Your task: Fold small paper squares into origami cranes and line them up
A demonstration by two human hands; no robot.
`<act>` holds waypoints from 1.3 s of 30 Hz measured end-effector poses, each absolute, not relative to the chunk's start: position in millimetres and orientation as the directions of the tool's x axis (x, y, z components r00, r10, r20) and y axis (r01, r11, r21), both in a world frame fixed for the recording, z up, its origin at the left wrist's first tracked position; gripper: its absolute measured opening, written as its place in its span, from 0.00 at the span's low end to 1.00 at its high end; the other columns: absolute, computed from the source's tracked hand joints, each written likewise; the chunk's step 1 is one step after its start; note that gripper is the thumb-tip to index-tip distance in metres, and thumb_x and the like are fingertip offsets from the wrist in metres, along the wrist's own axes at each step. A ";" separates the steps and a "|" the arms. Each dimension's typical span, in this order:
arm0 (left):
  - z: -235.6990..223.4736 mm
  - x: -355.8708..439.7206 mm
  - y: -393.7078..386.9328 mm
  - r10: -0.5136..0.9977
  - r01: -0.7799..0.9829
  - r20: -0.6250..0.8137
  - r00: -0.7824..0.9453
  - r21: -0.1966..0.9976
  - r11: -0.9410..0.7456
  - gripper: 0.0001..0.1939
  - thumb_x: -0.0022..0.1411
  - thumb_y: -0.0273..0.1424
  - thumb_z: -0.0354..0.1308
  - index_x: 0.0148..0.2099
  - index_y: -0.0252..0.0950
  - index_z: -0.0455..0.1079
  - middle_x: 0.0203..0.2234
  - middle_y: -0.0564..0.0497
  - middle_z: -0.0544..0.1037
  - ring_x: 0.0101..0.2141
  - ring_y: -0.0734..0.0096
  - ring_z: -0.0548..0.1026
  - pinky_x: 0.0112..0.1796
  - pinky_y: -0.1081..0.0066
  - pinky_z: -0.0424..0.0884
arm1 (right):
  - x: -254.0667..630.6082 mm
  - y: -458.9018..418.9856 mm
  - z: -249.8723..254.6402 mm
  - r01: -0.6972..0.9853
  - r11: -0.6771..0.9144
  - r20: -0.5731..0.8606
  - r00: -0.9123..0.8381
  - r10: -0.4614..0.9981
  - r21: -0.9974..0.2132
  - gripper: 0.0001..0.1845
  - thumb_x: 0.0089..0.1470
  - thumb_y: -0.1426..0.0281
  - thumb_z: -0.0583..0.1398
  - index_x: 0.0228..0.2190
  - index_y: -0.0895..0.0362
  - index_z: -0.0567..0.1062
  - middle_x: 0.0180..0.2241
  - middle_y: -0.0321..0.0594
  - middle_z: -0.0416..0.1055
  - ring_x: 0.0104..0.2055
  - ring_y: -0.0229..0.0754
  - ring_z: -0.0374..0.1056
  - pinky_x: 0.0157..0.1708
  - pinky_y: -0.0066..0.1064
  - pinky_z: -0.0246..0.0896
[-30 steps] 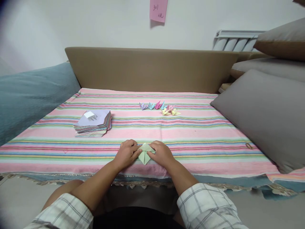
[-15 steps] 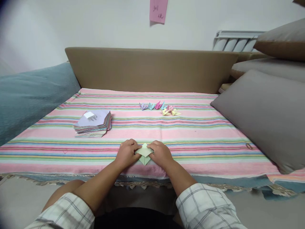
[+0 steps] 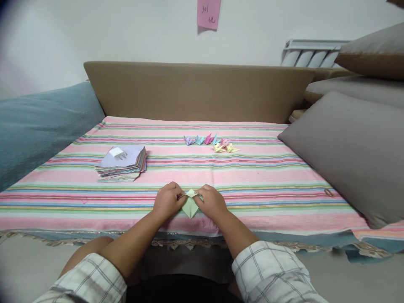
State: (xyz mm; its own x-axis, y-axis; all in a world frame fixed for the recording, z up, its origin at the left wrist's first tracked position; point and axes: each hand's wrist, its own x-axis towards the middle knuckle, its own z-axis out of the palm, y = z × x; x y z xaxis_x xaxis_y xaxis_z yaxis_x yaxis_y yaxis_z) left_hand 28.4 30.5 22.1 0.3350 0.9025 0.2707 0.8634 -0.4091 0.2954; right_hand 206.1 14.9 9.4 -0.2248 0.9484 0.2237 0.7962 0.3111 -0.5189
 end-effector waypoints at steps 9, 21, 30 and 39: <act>26.3 32.3 31.9 0.910 0.892 0.252 0.330 0.231 -0.388 0.15 0.57 0.38 0.52 0.26 0.38 0.74 0.27 0.50 0.71 0.31 0.69 0.69 0.31 0.69 0.58 | 204.4 14.6 14.4 0.810 0.255 0.180 -0.187 0.966 -0.528 0.12 0.55 0.67 0.52 0.28 0.54 0.75 0.30 0.37 0.68 0.35 0.38 0.64 0.30 0.26 0.52; 30.4 34.2 32.3 0.925 0.917 0.188 0.330 0.169 -0.362 0.25 0.62 0.47 0.44 0.29 0.37 0.75 0.27 0.47 0.71 0.33 0.65 0.69 0.32 0.68 0.58 | 206.3 14.6 15.2 0.807 0.266 0.182 -0.198 0.963 -0.528 0.22 0.60 0.60 0.46 0.22 0.56 0.69 0.26 0.37 0.65 0.32 0.37 0.62 0.30 0.26 0.51; 32.1 35.2 33.9 0.929 0.922 0.171 0.328 0.158 -0.354 0.24 0.61 0.47 0.45 0.29 0.37 0.75 0.28 0.47 0.72 0.33 0.65 0.70 0.31 0.68 0.58 | 217.7 14.8 14.6 0.453 0.146 0.090 -0.142 0.986 -0.880 0.17 0.58 0.64 0.45 0.38 0.54 0.70 0.34 0.38 0.72 0.34 0.39 0.67 0.34 0.30 0.61; 31.5 35.5 36.1 0.928 0.920 0.173 0.331 0.157 -0.358 0.24 0.61 0.47 0.45 0.28 0.36 0.75 0.27 0.47 0.71 0.32 0.65 0.70 0.32 0.68 0.59 | 225.3 18.9 8.7 0.300 -0.021 -0.059 -0.119 0.991 -0.954 0.08 0.46 0.69 0.54 0.30 0.57 0.71 0.28 0.35 0.71 0.29 0.37 0.67 0.30 0.27 0.61</act>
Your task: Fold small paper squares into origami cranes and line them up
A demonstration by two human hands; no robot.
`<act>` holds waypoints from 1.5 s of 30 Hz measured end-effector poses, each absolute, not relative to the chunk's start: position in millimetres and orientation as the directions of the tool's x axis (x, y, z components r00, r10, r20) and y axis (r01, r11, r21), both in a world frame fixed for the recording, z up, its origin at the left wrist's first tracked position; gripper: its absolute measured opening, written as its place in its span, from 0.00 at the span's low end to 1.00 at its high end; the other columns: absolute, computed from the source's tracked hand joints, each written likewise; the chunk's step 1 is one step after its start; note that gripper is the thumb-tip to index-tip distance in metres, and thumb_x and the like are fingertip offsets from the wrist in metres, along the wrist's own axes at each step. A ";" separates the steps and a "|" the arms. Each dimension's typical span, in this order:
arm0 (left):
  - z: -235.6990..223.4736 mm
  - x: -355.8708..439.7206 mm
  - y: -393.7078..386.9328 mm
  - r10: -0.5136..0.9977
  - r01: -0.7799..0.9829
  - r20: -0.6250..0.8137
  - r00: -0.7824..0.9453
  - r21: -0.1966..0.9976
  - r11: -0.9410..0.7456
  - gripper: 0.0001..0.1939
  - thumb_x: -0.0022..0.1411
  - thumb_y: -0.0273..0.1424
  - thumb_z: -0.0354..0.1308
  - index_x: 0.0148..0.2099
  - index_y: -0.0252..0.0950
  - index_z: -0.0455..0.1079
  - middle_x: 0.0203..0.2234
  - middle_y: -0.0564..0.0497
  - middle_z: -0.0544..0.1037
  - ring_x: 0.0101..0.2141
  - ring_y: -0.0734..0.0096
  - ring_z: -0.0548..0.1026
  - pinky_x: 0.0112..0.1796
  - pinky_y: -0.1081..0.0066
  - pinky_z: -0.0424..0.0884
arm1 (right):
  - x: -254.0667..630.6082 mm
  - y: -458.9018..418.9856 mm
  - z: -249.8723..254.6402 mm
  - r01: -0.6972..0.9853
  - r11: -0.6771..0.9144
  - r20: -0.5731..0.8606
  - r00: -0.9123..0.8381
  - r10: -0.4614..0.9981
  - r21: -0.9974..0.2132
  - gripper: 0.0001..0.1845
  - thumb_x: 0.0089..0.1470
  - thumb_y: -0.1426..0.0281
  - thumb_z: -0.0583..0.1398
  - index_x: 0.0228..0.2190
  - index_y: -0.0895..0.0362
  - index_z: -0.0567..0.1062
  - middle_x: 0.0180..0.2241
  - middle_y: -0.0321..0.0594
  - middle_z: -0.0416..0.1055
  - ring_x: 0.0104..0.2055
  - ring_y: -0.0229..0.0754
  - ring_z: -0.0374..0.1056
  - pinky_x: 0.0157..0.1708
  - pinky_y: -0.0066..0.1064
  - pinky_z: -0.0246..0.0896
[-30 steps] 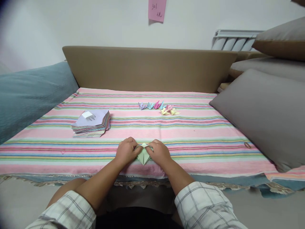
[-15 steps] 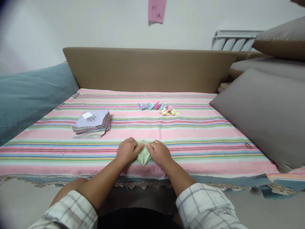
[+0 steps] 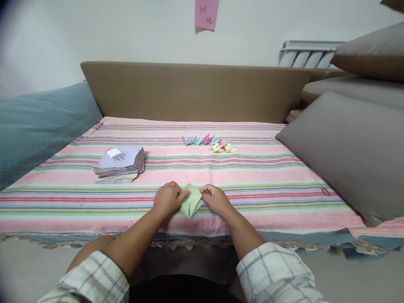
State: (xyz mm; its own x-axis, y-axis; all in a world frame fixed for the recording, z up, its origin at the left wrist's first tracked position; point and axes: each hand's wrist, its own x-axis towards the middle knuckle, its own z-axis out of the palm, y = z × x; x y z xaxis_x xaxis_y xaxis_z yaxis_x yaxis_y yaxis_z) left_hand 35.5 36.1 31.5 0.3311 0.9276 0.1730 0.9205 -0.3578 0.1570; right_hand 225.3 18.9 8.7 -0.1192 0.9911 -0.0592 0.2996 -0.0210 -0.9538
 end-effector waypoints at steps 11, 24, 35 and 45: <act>33.9 40.3 36.5 0.926 0.924 0.159 0.343 0.118 -0.363 0.24 0.59 0.48 0.47 0.29 0.35 0.75 0.27 0.46 0.72 0.32 0.63 0.70 0.31 0.67 0.60 | 221.7 14.4 15.5 0.297 -0.009 -0.043 -0.107 0.993 -0.955 0.10 0.49 0.64 0.54 0.30 0.57 0.71 0.25 0.33 0.68 0.27 0.36 0.64 0.29 0.27 0.59; 29.4 39.9 37.8 0.910 0.837 0.279 0.307 0.376 -0.398 0.12 0.58 0.40 0.52 0.38 0.38 0.68 0.33 0.50 0.69 0.35 0.68 0.68 0.35 0.69 0.63 | 210.7 21.1 6.2 0.562 0.070 0.069 -0.022 0.997 -0.824 0.11 0.49 0.60 0.54 0.25 0.55 0.68 0.21 0.31 0.64 0.22 0.35 0.58 0.24 0.25 0.52; 15.9 48.7 36.6 0.850 0.622 0.418 0.321 0.583 -0.522 0.10 0.55 0.21 0.48 0.30 0.36 0.69 0.36 0.50 0.62 0.37 0.72 0.66 0.39 0.71 0.67 | 209.3 16.8 12.9 0.638 0.079 0.079 -0.028 0.996 -0.766 0.10 0.48 0.61 0.55 0.23 0.54 0.66 0.20 0.30 0.63 0.22 0.35 0.58 0.22 0.25 0.48; 15.3 45.0 30.2 0.853 0.676 0.366 0.372 0.523 -0.519 0.14 0.46 0.28 0.64 0.38 0.38 0.72 0.42 0.48 0.57 0.46 0.62 0.62 0.48 0.64 0.64 | 211.5 16.3 13.2 0.566 0.089 0.047 -0.089 0.995 -0.819 0.08 0.47 0.63 0.57 0.28 0.55 0.69 0.23 0.31 0.66 0.23 0.35 0.60 0.23 0.25 0.52</act>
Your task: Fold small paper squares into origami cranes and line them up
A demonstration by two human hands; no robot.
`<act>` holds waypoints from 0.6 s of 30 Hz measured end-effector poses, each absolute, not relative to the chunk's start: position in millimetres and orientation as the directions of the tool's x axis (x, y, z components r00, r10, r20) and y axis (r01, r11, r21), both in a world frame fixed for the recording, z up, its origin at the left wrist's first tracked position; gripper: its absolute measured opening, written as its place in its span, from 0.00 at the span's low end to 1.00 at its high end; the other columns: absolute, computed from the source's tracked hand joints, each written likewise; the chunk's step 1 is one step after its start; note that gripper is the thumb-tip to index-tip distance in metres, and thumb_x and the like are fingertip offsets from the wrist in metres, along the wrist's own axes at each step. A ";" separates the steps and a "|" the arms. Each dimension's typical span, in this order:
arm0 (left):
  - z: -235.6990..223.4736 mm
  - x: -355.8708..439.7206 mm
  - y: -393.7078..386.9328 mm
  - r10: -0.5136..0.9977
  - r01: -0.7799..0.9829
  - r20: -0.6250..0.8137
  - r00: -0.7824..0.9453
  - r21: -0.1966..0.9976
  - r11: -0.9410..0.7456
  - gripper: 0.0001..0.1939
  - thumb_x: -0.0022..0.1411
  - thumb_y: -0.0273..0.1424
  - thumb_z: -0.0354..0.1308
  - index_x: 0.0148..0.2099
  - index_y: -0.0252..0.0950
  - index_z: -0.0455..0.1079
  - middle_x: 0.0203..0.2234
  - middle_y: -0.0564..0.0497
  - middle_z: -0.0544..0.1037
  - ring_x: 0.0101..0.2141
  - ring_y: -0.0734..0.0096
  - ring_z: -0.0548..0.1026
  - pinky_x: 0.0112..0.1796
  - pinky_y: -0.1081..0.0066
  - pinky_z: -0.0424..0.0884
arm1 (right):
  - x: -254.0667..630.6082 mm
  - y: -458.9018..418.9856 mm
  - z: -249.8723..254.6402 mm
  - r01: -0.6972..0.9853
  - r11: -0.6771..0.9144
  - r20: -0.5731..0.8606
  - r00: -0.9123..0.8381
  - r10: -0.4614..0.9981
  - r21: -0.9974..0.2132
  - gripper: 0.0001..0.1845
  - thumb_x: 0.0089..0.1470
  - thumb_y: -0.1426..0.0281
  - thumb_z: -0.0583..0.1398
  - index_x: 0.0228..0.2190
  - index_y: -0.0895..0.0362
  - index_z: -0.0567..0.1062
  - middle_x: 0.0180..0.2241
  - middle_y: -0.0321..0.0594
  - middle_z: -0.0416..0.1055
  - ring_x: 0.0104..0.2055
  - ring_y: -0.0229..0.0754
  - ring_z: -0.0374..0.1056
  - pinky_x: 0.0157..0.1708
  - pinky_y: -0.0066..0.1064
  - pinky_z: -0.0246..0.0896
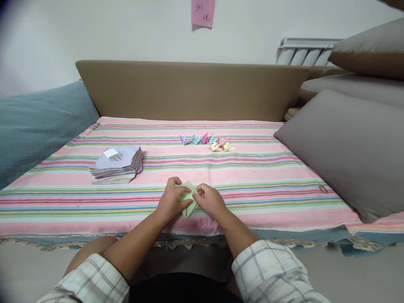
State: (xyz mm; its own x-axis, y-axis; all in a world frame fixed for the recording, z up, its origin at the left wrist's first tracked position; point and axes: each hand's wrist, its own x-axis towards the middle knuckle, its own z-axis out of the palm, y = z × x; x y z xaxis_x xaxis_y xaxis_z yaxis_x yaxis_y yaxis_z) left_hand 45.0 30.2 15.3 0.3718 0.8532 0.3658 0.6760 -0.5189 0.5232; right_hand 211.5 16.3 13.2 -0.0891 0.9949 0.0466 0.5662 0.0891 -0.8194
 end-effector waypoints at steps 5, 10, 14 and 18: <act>16.7 44.1 29.6 0.850 0.684 0.329 0.411 0.506 -0.526 0.20 0.42 0.28 0.67 0.40 0.37 0.72 0.42 0.48 0.56 0.45 0.62 0.63 0.47 0.64 0.65 | 215.2 14.6 14.5 0.513 0.076 0.006 -0.135 0.991 -0.855 0.09 0.46 0.64 0.57 0.31 0.56 0.70 0.24 0.32 0.67 0.25 0.35 0.61 0.25 0.26 0.55; 17.9 42.6 29.5 0.853 0.680 0.300 0.428 0.514 -0.522 0.21 0.42 0.27 0.67 0.42 0.39 0.71 0.41 0.49 0.57 0.43 0.64 0.65 0.46 0.65 0.66 | 220.2 16.4 11.9 0.415 0.080 0.009 -0.172 0.985 -0.906 0.09 0.48 0.68 0.54 0.32 0.56 0.70 0.28 0.33 0.69 0.29 0.36 0.64 0.30 0.27 0.58; 17.2 42.9 29.2 0.859 0.668 0.275 0.431 0.542 -0.509 0.20 0.42 0.26 0.66 0.42 0.39 0.71 0.40 0.50 0.57 0.42 0.66 0.65 0.44 0.66 0.67 | 221.4 17.4 11.5 0.427 0.076 0.008 -0.159 0.987 -0.901 0.08 0.47 0.72 0.51 0.30 0.55 0.70 0.27 0.32 0.69 0.28 0.36 0.64 0.30 0.27 0.57; 14.9 43.4 29.6 0.854 0.657 0.264 0.448 0.550 -0.515 0.22 0.43 0.25 0.65 0.44 0.41 0.70 0.39 0.51 0.58 0.41 0.67 0.65 0.43 0.67 0.67 | 221.0 17.8 10.0 0.421 0.088 0.018 -0.167 0.986 -0.903 0.08 0.46 0.72 0.52 0.30 0.55 0.70 0.28 0.32 0.70 0.29 0.37 0.65 0.30 0.27 0.57</act>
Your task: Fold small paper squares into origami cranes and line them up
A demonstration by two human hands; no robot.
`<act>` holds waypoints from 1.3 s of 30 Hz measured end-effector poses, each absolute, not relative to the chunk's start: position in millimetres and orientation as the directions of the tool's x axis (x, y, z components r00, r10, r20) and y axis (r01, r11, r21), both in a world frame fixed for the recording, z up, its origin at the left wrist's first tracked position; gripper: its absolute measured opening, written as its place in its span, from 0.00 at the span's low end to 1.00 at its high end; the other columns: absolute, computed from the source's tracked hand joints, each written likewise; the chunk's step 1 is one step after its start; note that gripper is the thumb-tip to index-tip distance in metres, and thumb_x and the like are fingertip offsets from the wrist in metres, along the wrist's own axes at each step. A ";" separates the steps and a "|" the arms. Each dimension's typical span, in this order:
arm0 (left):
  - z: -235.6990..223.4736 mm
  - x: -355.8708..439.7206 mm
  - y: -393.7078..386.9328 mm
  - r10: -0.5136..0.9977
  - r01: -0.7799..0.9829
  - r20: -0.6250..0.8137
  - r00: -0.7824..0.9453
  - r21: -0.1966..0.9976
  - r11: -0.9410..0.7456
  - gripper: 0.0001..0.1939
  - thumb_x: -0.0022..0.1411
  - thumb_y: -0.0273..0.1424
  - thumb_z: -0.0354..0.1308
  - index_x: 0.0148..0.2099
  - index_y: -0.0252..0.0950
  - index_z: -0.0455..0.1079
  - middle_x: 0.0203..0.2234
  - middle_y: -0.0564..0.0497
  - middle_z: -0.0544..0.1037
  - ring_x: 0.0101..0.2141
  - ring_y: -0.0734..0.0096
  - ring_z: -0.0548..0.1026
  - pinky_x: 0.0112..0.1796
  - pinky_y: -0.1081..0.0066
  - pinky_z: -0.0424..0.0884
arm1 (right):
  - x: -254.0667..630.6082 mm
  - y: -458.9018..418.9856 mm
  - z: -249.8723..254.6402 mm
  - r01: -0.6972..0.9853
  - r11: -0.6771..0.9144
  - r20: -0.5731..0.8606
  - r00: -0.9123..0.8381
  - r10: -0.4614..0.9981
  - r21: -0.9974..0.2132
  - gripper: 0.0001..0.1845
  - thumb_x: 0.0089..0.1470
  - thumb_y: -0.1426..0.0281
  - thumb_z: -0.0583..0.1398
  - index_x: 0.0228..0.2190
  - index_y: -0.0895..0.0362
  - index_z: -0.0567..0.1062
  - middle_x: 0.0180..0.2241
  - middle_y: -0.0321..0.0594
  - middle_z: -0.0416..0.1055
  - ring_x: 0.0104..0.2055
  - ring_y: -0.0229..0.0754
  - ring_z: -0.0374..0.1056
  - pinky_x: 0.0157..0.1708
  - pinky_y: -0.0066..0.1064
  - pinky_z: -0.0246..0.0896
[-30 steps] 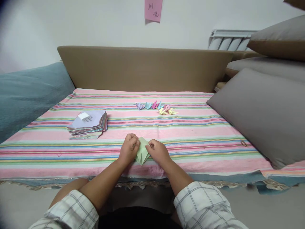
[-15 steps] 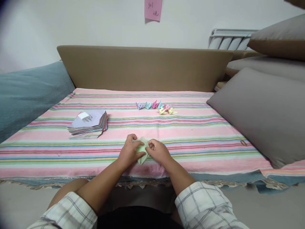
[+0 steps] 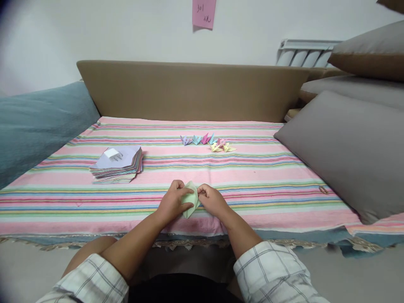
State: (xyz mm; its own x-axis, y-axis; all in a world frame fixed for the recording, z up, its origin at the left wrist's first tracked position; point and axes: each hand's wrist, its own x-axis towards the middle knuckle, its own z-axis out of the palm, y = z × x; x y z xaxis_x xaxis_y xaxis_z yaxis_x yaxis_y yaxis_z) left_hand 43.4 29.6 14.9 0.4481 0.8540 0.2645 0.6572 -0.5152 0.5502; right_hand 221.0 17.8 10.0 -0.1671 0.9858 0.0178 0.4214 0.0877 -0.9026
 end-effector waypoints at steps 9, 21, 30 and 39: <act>15.9 43.7 28.1 0.875 0.684 0.216 0.434 0.552 -0.476 0.28 0.45 0.27 0.65 0.50 0.44 0.65 0.40 0.52 0.60 0.41 0.67 0.67 0.40 0.68 0.67 | 220.8 21.1 1.8 0.440 0.093 0.024 -0.162 0.987 -0.893 0.07 0.49 0.67 0.54 0.30 0.55 0.69 0.25 0.32 0.67 0.26 0.36 0.62 0.27 0.27 0.55; 16.6 42.4 29.9 0.874 0.677 0.190 0.446 0.568 -0.469 0.32 0.46 0.28 0.64 0.55 0.43 0.62 0.41 0.51 0.60 0.42 0.66 0.66 0.43 0.67 0.67 | 220.8 19.8 4.5 0.495 0.099 0.031 -0.143 0.989 -0.864 0.07 0.49 0.65 0.55 0.30 0.55 0.69 0.25 0.32 0.66 0.25 0.36 0.61 0.26 0.26 0.53; 22.6 41.6 31.9 0.860 0.652 0.142 0.491 0.595 -0.470 0.33 0.43 0.25 0.64 0.54 0.41 0.64 0.39 0.51 0.59 0.41 0.66 0.65 0.46 0.66 0.65 | 217.8 18.8 9.6 0.530 0.096 0.035 -0.125 0.992 -0.842 0.08 0.49 0.63 0.55 0.29 0.55 0.70 0.25 0.32 0.68 0.26 0.36 0.61 0.26 0.26 0.53; 25.6 39.8 34.0 0.868 0.623 0.090 0.489 0.660 -0.419 0.34 0.41 0.24 0.65 0.54 0.40 0.65 0.39 0.51 0.59 0.43 0.66 0.65 0.48 0.67 0.64 | 210.9 16.3 13.4 0.606 0.080 0.043 -0.075 0.996 -0.791 0.08 0.49 0.63 0.56 0.27 0.54 0.69 0.25 0.32 0.68 0.25 0.36 0.61 0.25 0.26 0.51</act>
